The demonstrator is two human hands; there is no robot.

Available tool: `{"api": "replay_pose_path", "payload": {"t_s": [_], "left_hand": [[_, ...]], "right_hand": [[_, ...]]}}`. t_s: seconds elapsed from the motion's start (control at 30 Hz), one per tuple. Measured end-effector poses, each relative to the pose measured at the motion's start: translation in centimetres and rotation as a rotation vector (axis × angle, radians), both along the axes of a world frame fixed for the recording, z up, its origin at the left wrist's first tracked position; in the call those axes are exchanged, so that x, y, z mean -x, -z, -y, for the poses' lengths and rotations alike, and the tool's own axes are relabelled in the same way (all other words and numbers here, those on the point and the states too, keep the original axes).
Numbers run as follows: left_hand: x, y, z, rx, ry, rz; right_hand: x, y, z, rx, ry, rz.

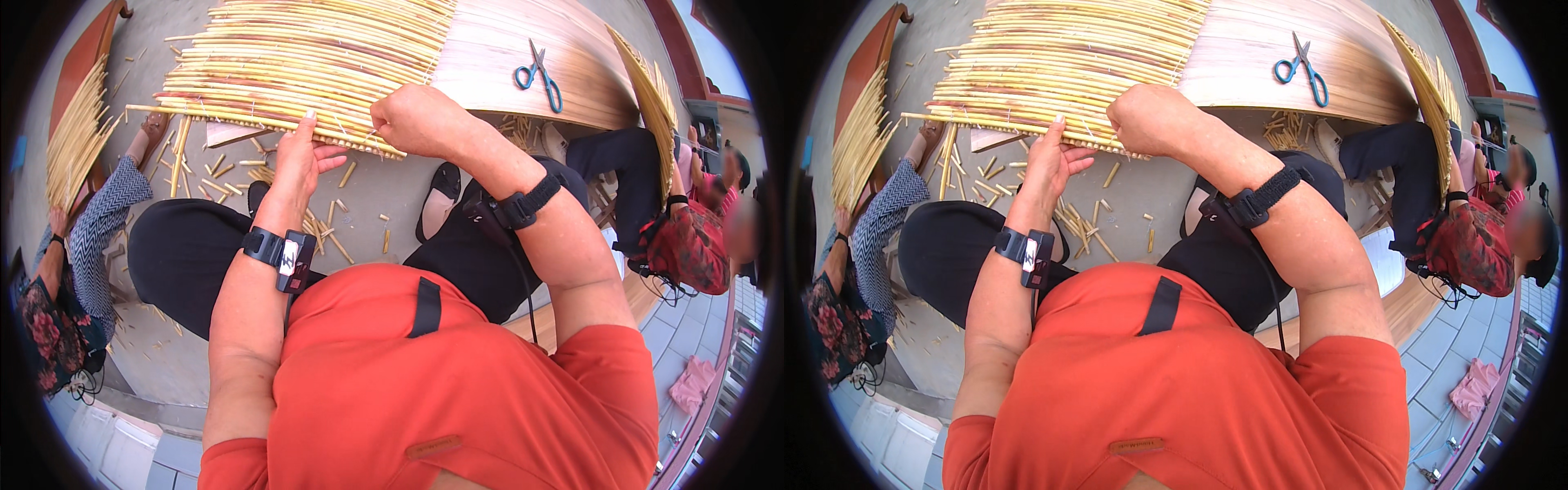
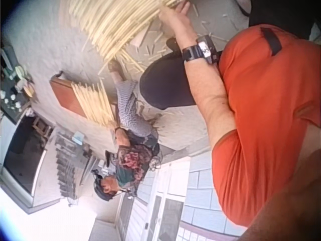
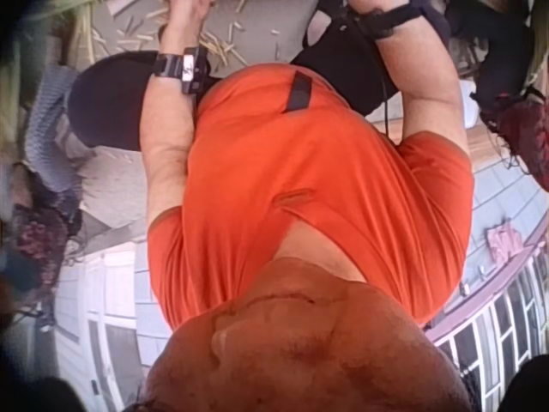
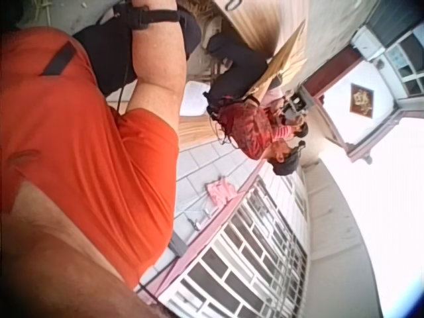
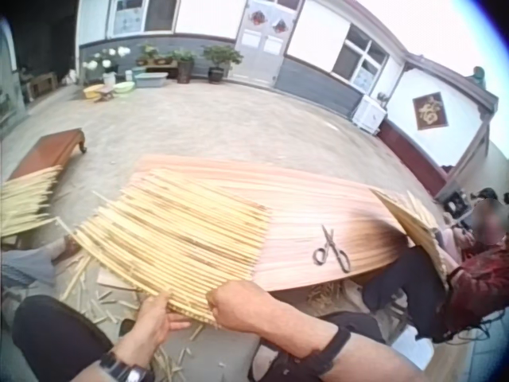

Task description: The person binds wooden slats together using thread to create a mat, using their hands to thread the string through pre-drilled holes in the slats.

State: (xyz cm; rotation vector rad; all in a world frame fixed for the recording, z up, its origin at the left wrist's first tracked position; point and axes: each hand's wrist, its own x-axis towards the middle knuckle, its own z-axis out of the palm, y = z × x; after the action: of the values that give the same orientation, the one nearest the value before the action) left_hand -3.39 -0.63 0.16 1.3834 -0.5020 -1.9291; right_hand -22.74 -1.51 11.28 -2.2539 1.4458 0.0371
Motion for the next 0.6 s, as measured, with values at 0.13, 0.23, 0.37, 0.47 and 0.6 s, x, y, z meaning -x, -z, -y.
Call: {"api": "replay_pose_path", "payload": {"t_s": [0.13, 0.23, 0.37, 0.47, 0.6], "left_hand": [[-0.6, 0.23, 0.32, 0.004, 0.065, 0.05], [-0.67, 0.0, 0.53, -0.005, 0.072, 0.053], [-0.64, -0.4, 0.58, -0.03, 0.093, 0.075], [-0.66, -0.34, 0.5, -0.027, 0.092, 0.077], [-0.7, -0.3, 0.49, -0.025, 0.093, 0.069]], "right_hand": [[-0.35, 0.39, 0.09, 0.012, 0.0, 0.002], [-0.57, 0.38, 0.2, 0.017, -0.008, -0.004], [-0.68, 0.39, 0.24, 0.037, 0.001, 0.012], [-0.79, 0.36, 0.29, 0.043, -0.008, 0.019], [-0.87, 0.53, 0.31, 0.035, -0.011, 0.015]]}}
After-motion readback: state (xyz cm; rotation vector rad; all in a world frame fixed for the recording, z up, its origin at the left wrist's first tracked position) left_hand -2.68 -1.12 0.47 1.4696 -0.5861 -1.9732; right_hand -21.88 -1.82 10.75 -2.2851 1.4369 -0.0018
